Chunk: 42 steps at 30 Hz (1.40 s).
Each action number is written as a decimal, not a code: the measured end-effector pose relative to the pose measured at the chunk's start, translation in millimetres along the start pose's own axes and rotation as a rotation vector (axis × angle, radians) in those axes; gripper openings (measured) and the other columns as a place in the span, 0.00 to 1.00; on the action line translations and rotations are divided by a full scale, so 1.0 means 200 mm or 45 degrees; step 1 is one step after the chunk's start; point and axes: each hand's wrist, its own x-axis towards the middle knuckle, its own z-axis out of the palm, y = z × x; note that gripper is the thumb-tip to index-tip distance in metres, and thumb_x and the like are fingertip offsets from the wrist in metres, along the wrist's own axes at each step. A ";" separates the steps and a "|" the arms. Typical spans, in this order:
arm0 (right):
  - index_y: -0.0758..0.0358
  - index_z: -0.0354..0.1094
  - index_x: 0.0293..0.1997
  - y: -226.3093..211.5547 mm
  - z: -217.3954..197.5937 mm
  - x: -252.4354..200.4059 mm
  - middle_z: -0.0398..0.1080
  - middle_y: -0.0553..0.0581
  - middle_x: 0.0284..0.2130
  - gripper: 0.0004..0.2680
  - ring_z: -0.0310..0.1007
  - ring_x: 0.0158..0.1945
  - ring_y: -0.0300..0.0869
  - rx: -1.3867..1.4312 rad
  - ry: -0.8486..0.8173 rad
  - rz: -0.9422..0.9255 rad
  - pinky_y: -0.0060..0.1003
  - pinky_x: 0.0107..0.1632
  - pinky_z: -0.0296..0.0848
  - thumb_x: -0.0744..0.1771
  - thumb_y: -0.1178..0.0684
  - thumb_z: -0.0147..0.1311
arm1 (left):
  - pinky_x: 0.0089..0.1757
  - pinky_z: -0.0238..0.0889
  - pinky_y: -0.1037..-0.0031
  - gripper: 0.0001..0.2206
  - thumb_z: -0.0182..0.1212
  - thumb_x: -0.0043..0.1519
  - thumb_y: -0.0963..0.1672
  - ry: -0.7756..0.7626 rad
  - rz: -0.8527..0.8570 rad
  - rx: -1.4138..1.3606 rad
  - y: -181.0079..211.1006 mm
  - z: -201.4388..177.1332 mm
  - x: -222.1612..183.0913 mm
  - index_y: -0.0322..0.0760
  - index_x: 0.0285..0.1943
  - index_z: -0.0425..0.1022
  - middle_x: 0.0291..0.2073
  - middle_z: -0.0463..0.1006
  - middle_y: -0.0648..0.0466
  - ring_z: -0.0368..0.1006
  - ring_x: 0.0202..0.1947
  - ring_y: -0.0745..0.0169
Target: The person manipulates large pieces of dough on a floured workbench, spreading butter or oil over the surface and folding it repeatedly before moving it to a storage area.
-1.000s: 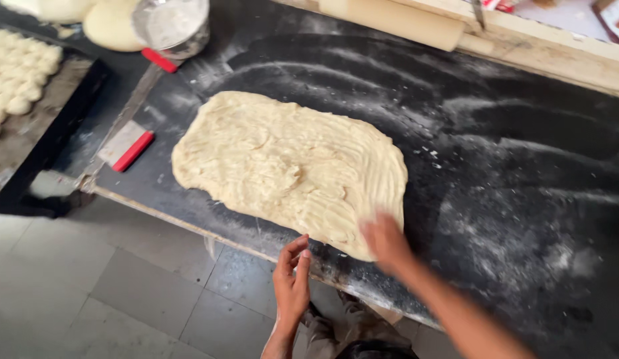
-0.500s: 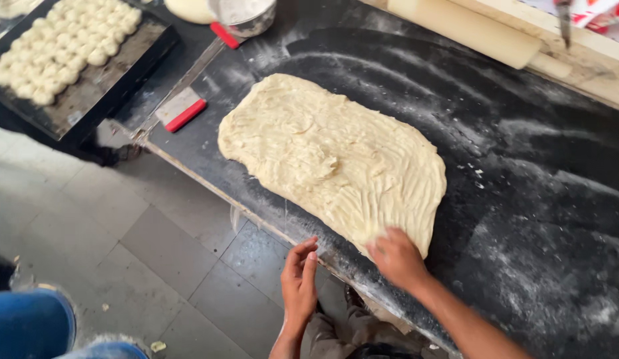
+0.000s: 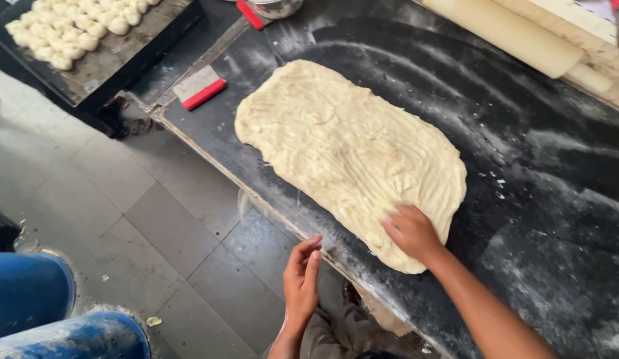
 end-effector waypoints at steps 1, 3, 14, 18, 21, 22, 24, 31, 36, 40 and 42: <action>0.65 0.78 0.32 -0.04 -0.10 -0.12 0.76 0.69 0.36 0.07 0.76 0.46 0.57 -0.023 -0.071 0.118 0.48 0.52 0.76 0.63 0.51 0.65 | 0.56 0.66 0.70 0.14 0.54 0.68 0.41 0.032 0.008 -0.012 0.01 -0.03 -0.01 0.31 0.61 0.73 0.58 0.78 0.49 0.73 0.57 0.62; 0.65 0.78 0.32 -0.10 -0.19 -0.15 0.77 0.66 0.34 0.07 0.77 0.44 0.54 0.105 -0.155 0.067 0.46 0.51 0.76 0.63 0.51 0.66 | 0.56 0.65 0.70 0.14 0.54 0.68 0.41 0.093 0.022 -0.039 0.00 -0.07 0.00 0.30 0.61 0.74 0.57 0.79 0.48 0.73 0.56 0.62; 0.66 0.74 0.39 -0.36 0.35 0.68 0.75 0.65 0.43 0.07 0.74 0.51 0.58 0.183 -0.170 -0.234 0.50 0.56 0.71 0.68 0.53 0.55 | 0.57 0.64 0.70 0.13 0.53 0.69 0.41 0.103 0.039 -0.090 -0.12 -0.02 0.07 0.30 0.60 0.73 0.59 0.78 0.48 0.73 0.57 0.61; 0.67 0.74 0.36 -0.33 -0.09 -0.05 0.76 0.65 0.39 0.07 0.76 0.49 0.56 0.039 -0.066 -0.276 0.50 0.55 0.72 0.64 0.54 0.60 | 0.58 0.63 0.70 0.14 0.52 0.69 0.41 0.072 0.058 -0.084 -0.10 -0.11 0.05 0.30 0.61 0.73 0.59 0.78 0.48 0.73 0.58 0.60; 0.63 0.78 0.36 -0.24 -0.31 -0.28 0.79 0.64 0.40 0.11 0.79 0.46 0.52 0.108 -0.364 0.155 0.44 0.53 0.75 0.61 0.45 0.67 | 0.54 0.64 0.69 0.14 0.52 0.68 0.41 0.089 -0.052 -0.022 -0.06 -0.15 0.05 0.30 0.61 0.74 0.58 0.79 0.47 0.73 0.56 0.60; 0.61 0.79 0.35 -0.18 -0.33 -0.24 0.79 0.63 0.40 0.13 0.80 0.44 0.51 0.131 -0.491 0.304 0.41 0.52 0.76 0.60 0.42 0.69 | 0.55 0.65 0.69 0.14 0.53 0.68 0.41 0.063 -0.052 -0.024 -0.06 -0.15 0.05 0.29 0.60 0.74 0.58 0.79 0.47 0.74 0.57 0.60; 0.68 0.76 0.44 -0.02 -0.27 0.00 0.76 0.68 0.46 0.19 0.75 0.54 0.57 -0.023 -0.112 -0.061 0.49 0.62 0.69 0.63 0.39 0.66 | 0.57 0.65 0.69 0.13 0.53 0.68 0.41 0.016 -0.051 -0.029 -0.05 -0.12 0.06 0.29 0.59 0.74 0.60 0.78 0.48 0.74 0.58 0.59; 0.71 0.72 0.57 0.22 0.06 0.59 0.67 0.72 0.60 0.21 0.63 0.65 0.62 0.018 -0.288 0.221 0.51 0.65 0.62 0.68 0.39 0.54 | 0.52 0.71 0.68 0.15 0.59 0.64 0.43 -0.157 0.014 0.300 0.05 0.10 0.15 0.34 0.60 0.75 0.56 0.80 0.48 0.77 0.56 0.58; 0.73 0.71 0.55 -0.24 -0.28 -0.33 0.65 0.77 0.60 0.22 0.62 0.66 0.61 0.102 -0.333 0.470 0.50 0.64 0.60 0.63 0.43 0.64 | 0.53 0.68 0.66 0.15 0.62 0.64 0.44 -0.272 0.170 0.434 0.18 0.19 0.23 0.36 0.59 0.74 0.58 0.79 0.48 0.75 0.58 0.55; 0.66 0.76 0.47 -0.10 -0.44 -0.56 0.75 0.68 0.53 0.16 0.73 0.61 0.56 0.153 -0.124 0.478 0.48 0.64 0.69 0.64 0.42 0.61 | 0.52 0.68 0.66 0.15 0.61 0.64 0.44 -0.246 0.183 0.404 0.21 0.27 0.25 0.36 0.58 0.75 0.58 0.79 0.49 0.75 0.56 0.55; 0.70 0.74 0.50 0.16 -0.42 -0.35 0.73 0.72 0.52 0.18 0.72 0.58 0.61 0.035 -0.037 0.452 0.49 0.61 0.69 0.65 0.42 0.59 | 0.51 0.67 0.65 0.15 0.61 0.64 0.44 -0.268 0.197 0.400 0.21 0.33 0.28 0.35 0.58 0.75 0.58 0.78 0.48 0.74 0.57 0.55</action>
